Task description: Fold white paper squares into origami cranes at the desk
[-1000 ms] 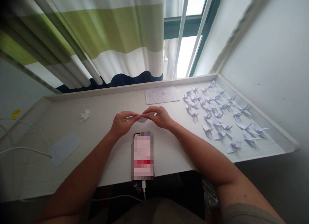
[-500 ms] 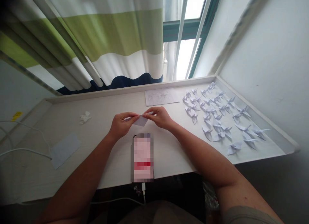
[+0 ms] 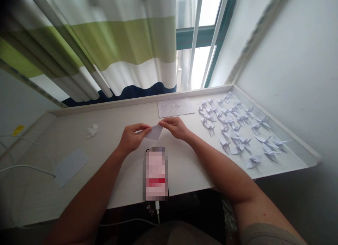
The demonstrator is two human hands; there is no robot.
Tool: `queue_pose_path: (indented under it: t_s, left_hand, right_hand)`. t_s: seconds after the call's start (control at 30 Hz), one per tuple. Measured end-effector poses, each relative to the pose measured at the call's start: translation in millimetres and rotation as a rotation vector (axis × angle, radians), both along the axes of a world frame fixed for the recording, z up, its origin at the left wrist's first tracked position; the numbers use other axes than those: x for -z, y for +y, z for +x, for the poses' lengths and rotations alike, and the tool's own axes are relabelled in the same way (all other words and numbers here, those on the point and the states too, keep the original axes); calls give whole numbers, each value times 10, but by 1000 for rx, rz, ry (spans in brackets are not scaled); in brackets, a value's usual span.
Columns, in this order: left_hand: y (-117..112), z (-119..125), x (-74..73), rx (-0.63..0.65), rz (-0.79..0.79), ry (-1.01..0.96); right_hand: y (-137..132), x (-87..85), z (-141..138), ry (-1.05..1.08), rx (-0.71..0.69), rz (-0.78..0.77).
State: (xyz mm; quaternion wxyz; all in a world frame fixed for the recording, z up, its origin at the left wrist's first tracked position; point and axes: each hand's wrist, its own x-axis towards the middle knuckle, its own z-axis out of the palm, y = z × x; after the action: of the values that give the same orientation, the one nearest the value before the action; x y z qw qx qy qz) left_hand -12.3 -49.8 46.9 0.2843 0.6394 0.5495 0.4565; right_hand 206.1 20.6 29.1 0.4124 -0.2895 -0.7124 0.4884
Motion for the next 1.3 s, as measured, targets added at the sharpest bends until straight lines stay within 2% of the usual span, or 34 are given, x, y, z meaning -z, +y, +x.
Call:
queue_pose_path:
  t_s: [0.13, 0.2, 0.37, 0.4, 0.47, 0.57, 0.73, 0.87, 1.0, 1.13, 1.3]
  left_hand:
    - [1, -2, -3, -11, -15, -11]
    - [15, -20, 7, -18, -33, -32]
    - [83, -98, 61, -98, -68, -182]
    - [93, -103, 74, -91, -88, -223]
    - [100, -89, 95, -81, -109, -290]
    - [80, -20, 117, -43, -134, -303]
    - [52, 54, 144, 27, -166, -283]
    - [70, -4, 137, 52, -207, -253]
    - [80, -80, 100, 149, -305, -220]
    - [61, -86, 47, 271, -366, -206]
    - [37, -66, 7, 319, -377, -206]
  right_hand:
    - [24, 20, 22, -81, -10, 19]
    - [63, 46, 31, -38, 15, 1]
    - [182, 92, 69, 150, 245, -58]
    - [181, 96, 64, 170, 242, -77]
    - [142, 101, 28, 194, 140, -136]
    - [32, 108, -62, 168, 33, -149]
    - [-41, 113, -125, 147, 110, -133]
    - [22, 98, -83, 188, 130, -164]
    - [74, 79, -46, 193, 186, -190]
    - [92, 64, -35, 215, 192, -253]
    - [122, 73, -17, 267, 186, -356]
